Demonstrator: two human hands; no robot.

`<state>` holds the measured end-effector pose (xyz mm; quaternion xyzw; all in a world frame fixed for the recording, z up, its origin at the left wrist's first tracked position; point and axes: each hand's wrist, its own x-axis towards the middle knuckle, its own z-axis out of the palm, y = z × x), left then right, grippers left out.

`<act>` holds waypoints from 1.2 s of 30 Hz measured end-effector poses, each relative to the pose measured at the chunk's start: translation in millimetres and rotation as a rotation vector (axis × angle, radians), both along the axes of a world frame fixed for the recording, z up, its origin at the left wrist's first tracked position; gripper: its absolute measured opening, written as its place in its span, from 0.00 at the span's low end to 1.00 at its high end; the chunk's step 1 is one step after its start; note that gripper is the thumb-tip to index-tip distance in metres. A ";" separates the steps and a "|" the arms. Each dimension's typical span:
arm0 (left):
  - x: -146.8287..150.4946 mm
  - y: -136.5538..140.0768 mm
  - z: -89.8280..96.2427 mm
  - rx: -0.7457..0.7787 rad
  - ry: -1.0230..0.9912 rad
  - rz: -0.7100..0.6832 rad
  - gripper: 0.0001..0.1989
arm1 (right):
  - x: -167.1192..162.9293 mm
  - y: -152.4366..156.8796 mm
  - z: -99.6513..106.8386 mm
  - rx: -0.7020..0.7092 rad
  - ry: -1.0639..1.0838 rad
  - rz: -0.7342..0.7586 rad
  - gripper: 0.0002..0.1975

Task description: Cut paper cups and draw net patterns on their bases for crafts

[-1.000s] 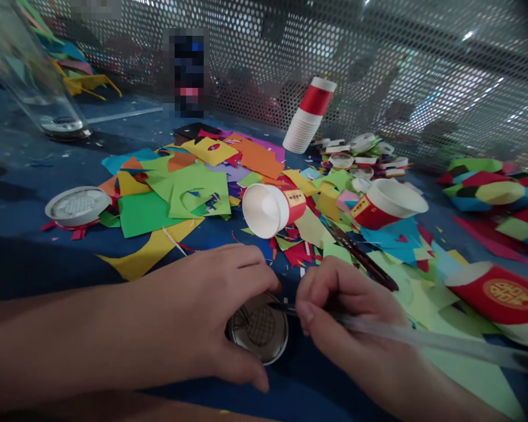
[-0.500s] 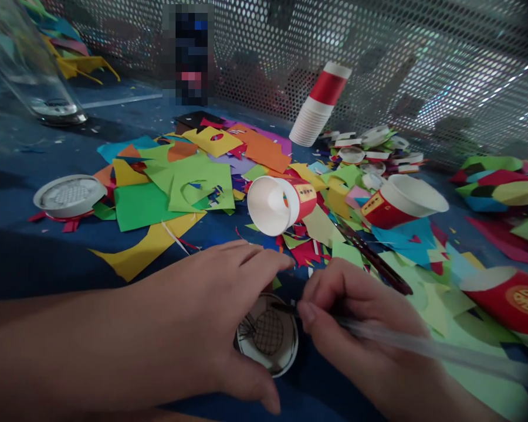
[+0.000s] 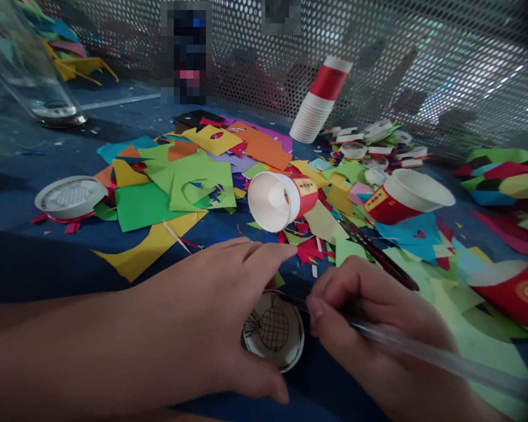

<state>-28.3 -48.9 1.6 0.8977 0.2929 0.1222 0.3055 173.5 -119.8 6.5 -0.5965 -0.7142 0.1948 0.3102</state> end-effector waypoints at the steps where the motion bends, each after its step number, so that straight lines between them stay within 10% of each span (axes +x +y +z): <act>1: 0.5 -0.2 1.3 -0.003 0.015 -0.001 0.47 | 0.0 -0.7 0.6 0.007 0.002 -0.001 0.10; 36: 3.9 -3.3 1.6 0.076 0.047 -0.023 0.50 | -0.9 -17.9 -9.0 0.205 -0.078 0.044 0.09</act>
